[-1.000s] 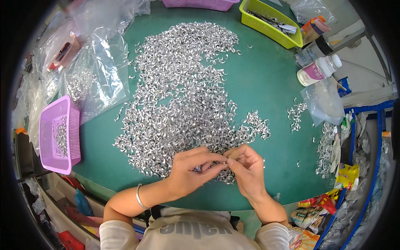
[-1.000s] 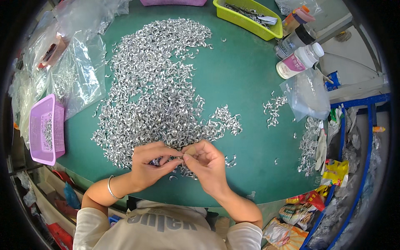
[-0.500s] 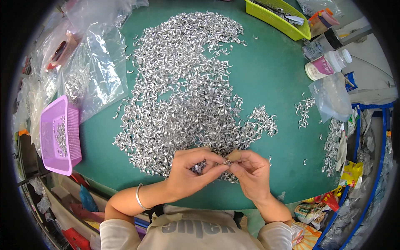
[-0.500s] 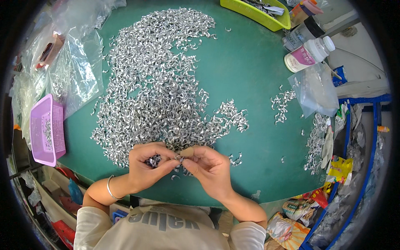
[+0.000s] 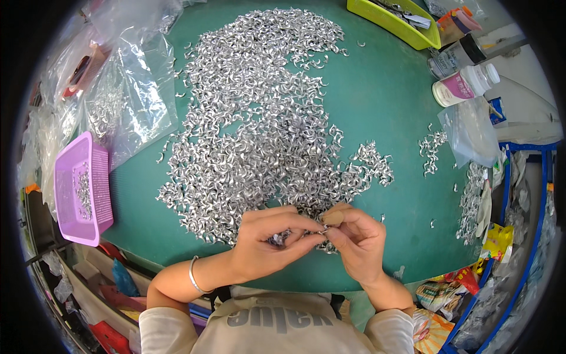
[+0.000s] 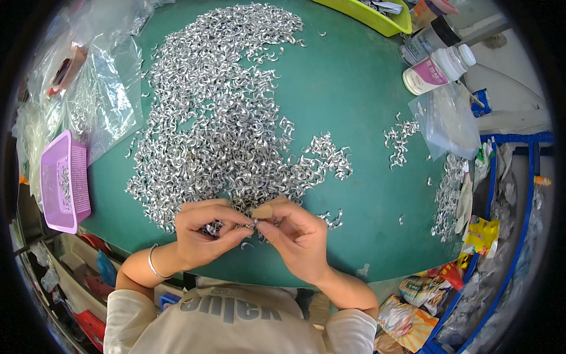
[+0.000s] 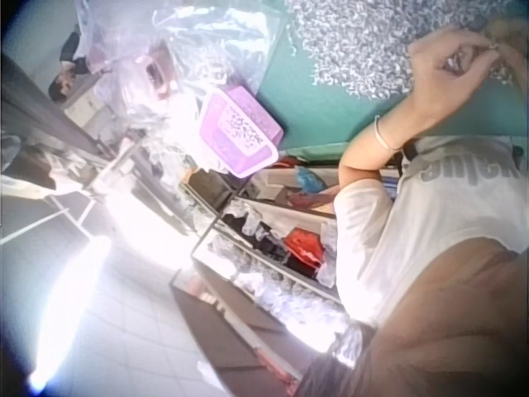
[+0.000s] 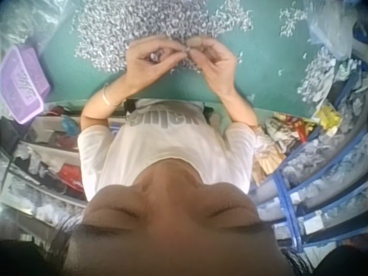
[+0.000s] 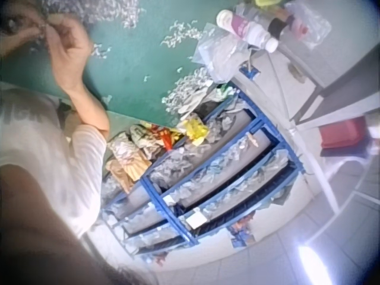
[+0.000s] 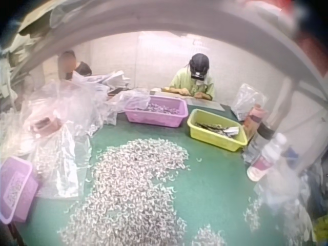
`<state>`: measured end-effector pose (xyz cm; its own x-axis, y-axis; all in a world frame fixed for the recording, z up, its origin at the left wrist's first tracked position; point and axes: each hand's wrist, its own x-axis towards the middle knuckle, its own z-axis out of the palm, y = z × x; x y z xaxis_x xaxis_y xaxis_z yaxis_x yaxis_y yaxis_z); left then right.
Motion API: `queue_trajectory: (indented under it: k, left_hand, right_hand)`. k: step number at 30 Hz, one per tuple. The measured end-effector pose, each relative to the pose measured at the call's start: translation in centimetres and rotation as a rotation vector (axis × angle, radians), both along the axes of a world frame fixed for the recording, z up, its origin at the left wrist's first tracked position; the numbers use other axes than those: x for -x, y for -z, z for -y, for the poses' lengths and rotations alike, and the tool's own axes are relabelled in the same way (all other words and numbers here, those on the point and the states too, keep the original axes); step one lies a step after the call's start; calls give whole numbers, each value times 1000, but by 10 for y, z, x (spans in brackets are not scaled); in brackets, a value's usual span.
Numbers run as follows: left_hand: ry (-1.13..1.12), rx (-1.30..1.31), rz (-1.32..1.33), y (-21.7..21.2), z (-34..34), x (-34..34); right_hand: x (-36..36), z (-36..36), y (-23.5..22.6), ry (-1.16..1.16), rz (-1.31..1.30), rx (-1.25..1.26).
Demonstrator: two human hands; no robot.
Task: The person picks through a pile of small metallic components on a workbench, selecting individual items and placing them into a small pink plastic basket.
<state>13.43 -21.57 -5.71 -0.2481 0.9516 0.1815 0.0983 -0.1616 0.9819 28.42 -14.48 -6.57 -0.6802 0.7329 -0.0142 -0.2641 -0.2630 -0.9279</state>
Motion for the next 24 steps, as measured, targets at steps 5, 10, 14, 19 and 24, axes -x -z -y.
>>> queue_trajectory:
  k: [5, 10, 14, 19, 24]
  left_hand:
    - [1, -13, 6, -1, 0, -1]
    - [15, -15, -6, -3, 1, 0]
    - [18, -33, -4, -3, 1, -1]
    - [18, -50, -9, -4, 0, -2]
    - [35, -45, -28, -5, 0, -2]
  right_hand:
    - [-1, 0, -1, 5, 21, -47]
    - [-1, 0, -1, 2, 34, -63]
    - [-1, 1, -2, -7, 26, -65]
    - [-1, 0, -3, -19, 39, -40]
    - [-1, -1, -5, -34, 43, -37]
